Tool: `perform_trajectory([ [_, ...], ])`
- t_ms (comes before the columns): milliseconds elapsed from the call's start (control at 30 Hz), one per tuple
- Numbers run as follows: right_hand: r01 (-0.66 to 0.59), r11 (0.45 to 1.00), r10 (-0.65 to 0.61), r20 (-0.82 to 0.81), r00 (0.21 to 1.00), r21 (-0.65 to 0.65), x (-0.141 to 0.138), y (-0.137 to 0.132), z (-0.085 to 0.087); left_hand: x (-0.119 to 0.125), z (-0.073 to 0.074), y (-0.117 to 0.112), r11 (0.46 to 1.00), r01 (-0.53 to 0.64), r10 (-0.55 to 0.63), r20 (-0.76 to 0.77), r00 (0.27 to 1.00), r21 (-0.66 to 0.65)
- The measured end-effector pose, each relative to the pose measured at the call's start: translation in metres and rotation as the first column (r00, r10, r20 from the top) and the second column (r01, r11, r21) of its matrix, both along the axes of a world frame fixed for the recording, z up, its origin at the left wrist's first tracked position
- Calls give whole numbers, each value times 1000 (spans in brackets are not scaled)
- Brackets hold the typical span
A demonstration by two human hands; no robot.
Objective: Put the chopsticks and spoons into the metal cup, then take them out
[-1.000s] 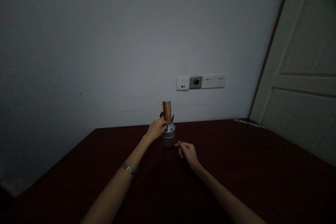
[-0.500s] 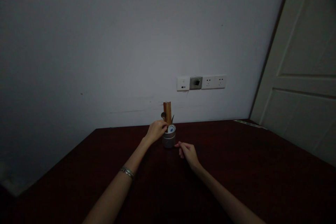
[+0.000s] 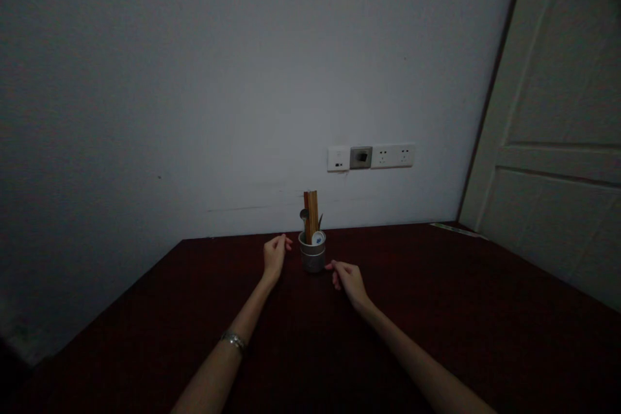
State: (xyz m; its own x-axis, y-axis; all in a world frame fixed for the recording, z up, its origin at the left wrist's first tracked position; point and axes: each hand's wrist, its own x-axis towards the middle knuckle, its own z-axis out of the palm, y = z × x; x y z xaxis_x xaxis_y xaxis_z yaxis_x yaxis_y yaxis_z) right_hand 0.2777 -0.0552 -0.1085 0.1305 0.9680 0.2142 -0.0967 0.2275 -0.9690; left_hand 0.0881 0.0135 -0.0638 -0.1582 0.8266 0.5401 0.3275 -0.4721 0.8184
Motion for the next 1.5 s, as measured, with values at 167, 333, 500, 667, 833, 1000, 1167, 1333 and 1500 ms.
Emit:
perform_trajectory([
  [167, 40, 999, -40, 25, 999, 6, 0, 3, -2, -12, -39, 0, 989, -23, 17, -41, 999, -144],
  [333, 172, 980, -196, 395, 898, 95, 22, 3, -1, -13, -45, -6, 985, -32, 3, -169, 986, -171],
  [500, 216, 950, -306, 820, 484, 227, 54, -3, -8, -11, -46, -4, 986, -81, 21, -366, 930, -148],
  [667, 212, 953, -260, 946, 195, 218, 60, -9, -15, -8, -55, -4, 980, -135, 13, -635, 772, -144],
  [833, 175, 955, -261, 959, 109, 240, 56, -10, -14, -7, -57, -13, 984, -132, -9, -766, 643, -122],
  [1000, 169, 955, -259, 962, 85, 242, 58, -9, -16, -9, -58, -17, 983, -122, -36, -788, 614, -140],
  [1167, 143, 959, -262, 959, 105, 246, 59, -8, -19, -10, -60, -17, 986, -110, -35, -795, 606, -127],
  [1333, 147, 965, -239, 959, 153, 218, 60, -6, -22, -10, -59, -19, 986, -110, -32, -794, 607, -124],
  [1500, 143, 962, -249, 961, 118, 232, 59, -6, -21, -10, -58, -20, 984, -107, -49, -791, 609, -143],
])
